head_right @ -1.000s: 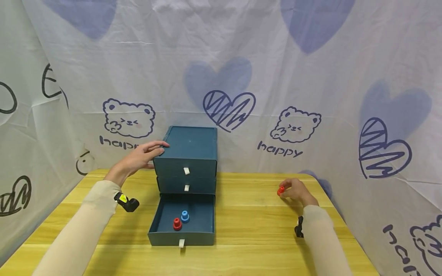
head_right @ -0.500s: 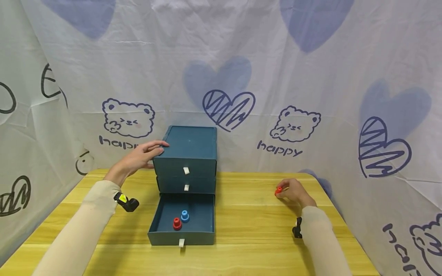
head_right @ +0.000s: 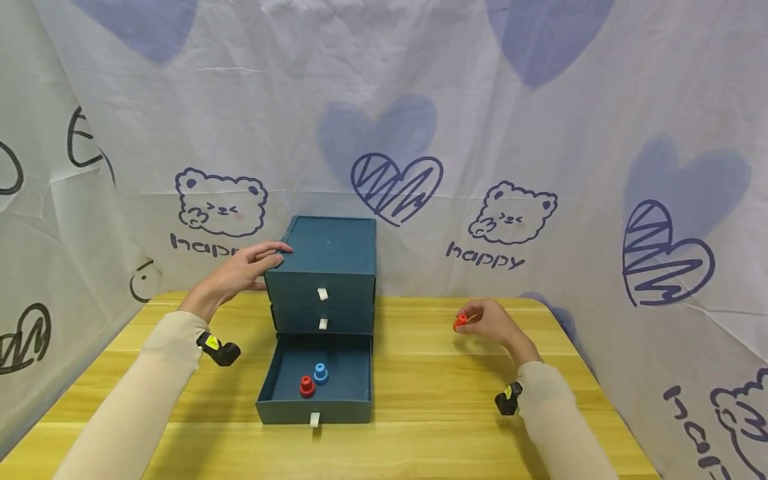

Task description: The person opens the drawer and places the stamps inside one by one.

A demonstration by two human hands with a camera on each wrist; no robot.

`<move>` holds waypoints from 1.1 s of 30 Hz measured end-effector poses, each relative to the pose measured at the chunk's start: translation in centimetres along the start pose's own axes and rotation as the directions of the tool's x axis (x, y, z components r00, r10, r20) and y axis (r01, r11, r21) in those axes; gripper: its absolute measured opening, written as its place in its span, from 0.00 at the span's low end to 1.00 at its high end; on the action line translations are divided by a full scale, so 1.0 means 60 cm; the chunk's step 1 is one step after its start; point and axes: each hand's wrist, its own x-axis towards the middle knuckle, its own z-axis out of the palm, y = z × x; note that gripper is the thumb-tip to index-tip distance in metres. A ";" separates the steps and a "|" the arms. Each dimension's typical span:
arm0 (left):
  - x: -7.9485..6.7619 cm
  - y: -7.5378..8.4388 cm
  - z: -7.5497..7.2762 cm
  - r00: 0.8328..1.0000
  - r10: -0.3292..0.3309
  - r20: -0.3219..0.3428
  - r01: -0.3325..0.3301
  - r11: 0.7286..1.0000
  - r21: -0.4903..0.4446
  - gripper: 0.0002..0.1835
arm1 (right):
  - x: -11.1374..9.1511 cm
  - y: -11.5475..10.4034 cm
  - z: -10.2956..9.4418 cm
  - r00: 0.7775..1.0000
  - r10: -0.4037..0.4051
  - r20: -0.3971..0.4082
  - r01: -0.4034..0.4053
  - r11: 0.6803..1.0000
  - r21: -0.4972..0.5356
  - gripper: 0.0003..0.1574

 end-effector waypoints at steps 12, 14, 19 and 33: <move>0.000 0.000 0.002 1.000 -0.002 0.002 0.002 1.000 -0.004 0.24 | -0.009 -0.080 0.024 0.995 -0.075 0.070 0.075 0.997 -0.003 0.15; 0.000 0.000 0.002 1.000 -0.003 0.001 0.003 1.000 -0.006 0.24 | -0.010 -0.091 0.028 0.993 -0.089 0.074 0.090 0.996 -0.004 0.15; -0.001 0.001 0.001 1.000 0.001 -0.003 -0.001 1.000 -0.001 0.24 | -0.015 -0.120 0.034 0.986 -0.136 0.094 0.135 0.991 0.009 0.15; 0.000 0.002 0.002 1.000 -0.002 -0.009 0.002 1.000 0.009 0.25 | -0.023 -0.170 0.067 0.960 -0.225 0.164 0.218 0.974 0.063 0.16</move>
